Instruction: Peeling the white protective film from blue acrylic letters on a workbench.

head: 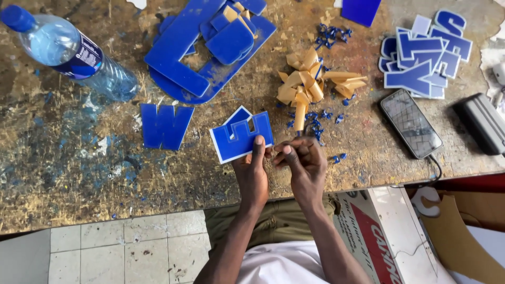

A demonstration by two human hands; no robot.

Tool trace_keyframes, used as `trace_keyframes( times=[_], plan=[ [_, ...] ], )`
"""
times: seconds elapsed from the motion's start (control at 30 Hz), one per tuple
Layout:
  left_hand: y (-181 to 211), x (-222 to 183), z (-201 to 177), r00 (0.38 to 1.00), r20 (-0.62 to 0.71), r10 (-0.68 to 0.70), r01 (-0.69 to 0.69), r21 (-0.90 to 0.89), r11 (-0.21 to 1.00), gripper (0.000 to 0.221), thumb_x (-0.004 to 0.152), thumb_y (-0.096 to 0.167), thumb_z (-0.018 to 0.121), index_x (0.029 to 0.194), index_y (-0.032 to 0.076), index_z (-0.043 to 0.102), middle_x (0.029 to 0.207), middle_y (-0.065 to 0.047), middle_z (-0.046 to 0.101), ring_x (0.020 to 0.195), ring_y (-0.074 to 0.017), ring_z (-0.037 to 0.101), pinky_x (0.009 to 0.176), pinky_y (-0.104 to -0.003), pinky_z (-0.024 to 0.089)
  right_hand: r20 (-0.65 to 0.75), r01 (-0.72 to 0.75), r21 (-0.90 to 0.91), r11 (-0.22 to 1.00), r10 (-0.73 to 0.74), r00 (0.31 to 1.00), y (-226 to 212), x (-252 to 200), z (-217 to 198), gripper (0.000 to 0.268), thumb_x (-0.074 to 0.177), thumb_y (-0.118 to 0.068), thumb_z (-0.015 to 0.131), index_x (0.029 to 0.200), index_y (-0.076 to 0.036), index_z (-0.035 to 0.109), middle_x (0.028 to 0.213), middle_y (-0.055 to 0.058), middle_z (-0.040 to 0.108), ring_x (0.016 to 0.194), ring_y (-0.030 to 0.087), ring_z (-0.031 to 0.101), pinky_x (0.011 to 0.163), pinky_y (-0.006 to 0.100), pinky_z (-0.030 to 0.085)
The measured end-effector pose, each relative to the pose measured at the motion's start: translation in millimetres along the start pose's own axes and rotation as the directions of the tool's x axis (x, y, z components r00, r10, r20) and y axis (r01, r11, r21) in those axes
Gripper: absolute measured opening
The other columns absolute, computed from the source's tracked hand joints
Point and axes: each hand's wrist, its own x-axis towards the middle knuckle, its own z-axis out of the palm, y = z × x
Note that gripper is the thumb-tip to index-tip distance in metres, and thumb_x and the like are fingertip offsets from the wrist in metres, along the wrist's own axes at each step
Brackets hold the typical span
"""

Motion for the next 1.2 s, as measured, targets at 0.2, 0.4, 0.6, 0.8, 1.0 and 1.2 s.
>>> trace_keyframes(
  times=[0.2,0.4,0.6,0.8,1.0,1.2],
  plan=[
    [-8.8,-1.8,8.6,0.996,-0.048,0.075,-0.077,-0.041,0.996,0.035,0.107,0.025,0.084,0.135,0.010,0.071,0.105,-0.004,0.079,0.090,-0.0139,0.068,0.093,-0.043,0.058,0.024,0.007,0.112,0.994,-0.010,1.000,-1.6,-2.6,1.7,0.014,0.103,0.009,0.072,0.116,0.011,0.078,0.113,0.025,0.080,0.100,0.033,0.085,0.088,0.042,0.077],
    [-12.7,-0.9,11.6,0.994,-0.063,0.094,-0.101,-0.136,0.986,0.024,0.106,0.019,0.084,0.127,0.009,0.076,0.098,-0.013,0.081,0.086,-0.0210,0.077,0.090,-0.042,0.064,-0.041,-0.082,0.320,0.944,0.100,0.994,12.5,-8.9,-10.5,0.027,0.101,0.013,0.073,0.128,0.014,0.073,0.107,0.025,0.078,0.093,0.033,0.084,0.087,0.046,0.077],
    [-29.3,-5.7,6.9,0.998,-0.061,0.032,-0.047,-0.267,0.963,0.022,0.106,0.020,0.083,0.122,0.007,0.076,0.090,-0.014,0.083,0.075,-0.0193,0.081,0.076,-0.037,0.070,-0.050,-0.202,0.432,0.879,0.247,0.968,18.7,-14.9,-1.9,0.019,0.099,0.015,0.073,0.118,0.014,0.074,0.105,0.027,0.080,0.090,0.038,0.087,0.083,0.047,0.078],
    [-50.5,-1.0,-0.5,0.997,-0.032,0.073,-0.080,-0.330,0.940,0.029,0.106,0.016,0.081,0.129,0.000,0.073,0.095,-0.024,0.083,0.072,-0.0278,0.084,0.068,-0.040,0.074,-0.074,-0.225,0.494,0.840,0.298,0.952,1.8,-11.3,7.2,0.013,0.099,0.012,0.075,0.111,0.014,0.072,0.098,0.027,0.078,0.086,0.039,0.086,0.079,0.050,0.078],
    [-72.1,-5.4,1.2,0.997,-0.034,0.074,-0.081,-0.338,0.937,0.028,0.105,0.010,0.080,0.130,-0.001,0.073,0.100,-0.026,0.084,0.076,-0.0292,0.085,0.071,-0.042,0.075,-0.086,-0.221,0.448,0.866,0.288,0.954,-8.9,-6.9,7.7,0.011,0.098,0.013,0.077,0.107,0.016,0.074,0.096,0.026,0.078,0.084,0.034,0.085,0.078,0.047,0.078],
    [-94.2,-2.7,-1.2,0.993,-0.036,0.109,-0.115,-0.333,0.936,0.036,0.105,0.008,0.081,0.139,0.002,0.071,0.105,-0.024,0.083,0.083,-0.0278,0.082,0.076,-0.042,0.071,-0.080,-0.206,0.470,0.858,0.274,0.958,-0.7,-5.9,-4.0,0.009,0.098,0.013,0.076,0.107,0.014,0.074,0.091,0.027,0.079,0.085,0.041,0.087,0.080,0.051,0.078]
  ],
)
